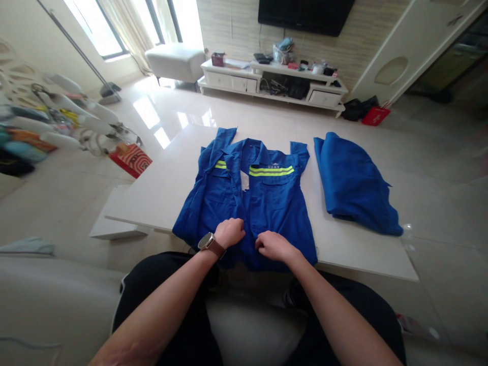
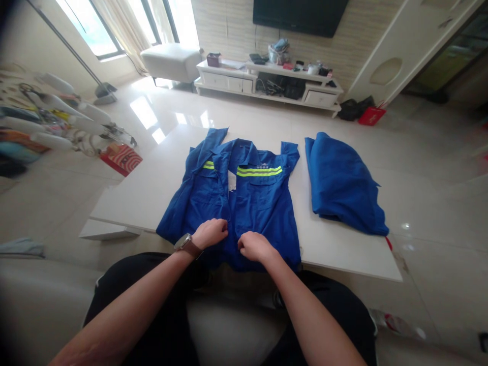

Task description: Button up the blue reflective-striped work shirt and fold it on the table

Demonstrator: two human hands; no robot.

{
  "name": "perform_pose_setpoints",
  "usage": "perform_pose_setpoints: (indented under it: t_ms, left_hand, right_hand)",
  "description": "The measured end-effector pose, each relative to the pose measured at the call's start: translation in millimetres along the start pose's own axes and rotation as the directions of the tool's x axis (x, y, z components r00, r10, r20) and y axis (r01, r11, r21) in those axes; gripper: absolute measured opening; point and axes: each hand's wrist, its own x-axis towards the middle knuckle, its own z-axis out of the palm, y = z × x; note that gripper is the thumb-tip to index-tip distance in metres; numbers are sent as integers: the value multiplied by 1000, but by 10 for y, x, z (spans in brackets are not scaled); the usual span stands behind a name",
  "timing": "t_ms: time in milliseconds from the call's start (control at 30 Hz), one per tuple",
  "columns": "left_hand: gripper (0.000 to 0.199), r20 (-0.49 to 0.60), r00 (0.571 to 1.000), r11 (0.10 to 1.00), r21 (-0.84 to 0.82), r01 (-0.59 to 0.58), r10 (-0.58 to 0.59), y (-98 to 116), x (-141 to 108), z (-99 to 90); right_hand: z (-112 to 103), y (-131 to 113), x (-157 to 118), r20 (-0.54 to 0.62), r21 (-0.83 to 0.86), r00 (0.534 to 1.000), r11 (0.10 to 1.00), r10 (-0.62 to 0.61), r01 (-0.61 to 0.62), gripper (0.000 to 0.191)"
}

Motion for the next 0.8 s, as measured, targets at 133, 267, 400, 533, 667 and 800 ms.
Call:
perform_pose_setpoints:
  t_ms: [133, 267, 400, 533, 667, 800]
  left_hand:
    - [25, -52, 998, 1000, -10, -25, 25, -20, 12, 36]
    - [31, -113, 993, 999, -34, -18, 14, -32, 41, 61]
    - [26, -94, 995, 999, -41, -34, 30, -72, 101, 135]
    - [23, -95, 991, 989, -107, -103, 93, -129, 170, 220]
    - [24, -86, 990, 982, -145, -125, 113, -156, 195, 252]
    - [24, -86, 988, 979, -143, -143, 132, -157, 191, 248]
  right_hand:
    - [-15, -33, 62, -175, -50, 982, 996, 67, -77, 17]
    - [-49, -11, 124, -250, -89, 965, 991, 77, -102, 28]
    - [-70, -13, 142, -224, -146, 974, 987, 31, -65, 33]
    - [-38, -59, 131, -131, -210, 991, 977, 2, -30, 36]
    - [-1, -96, 118, -27, -238, 1000, 971, -8, 1, 43]
    - [-5, -115, 113, 28, -244, 1000, 970, -2, 9, 48]
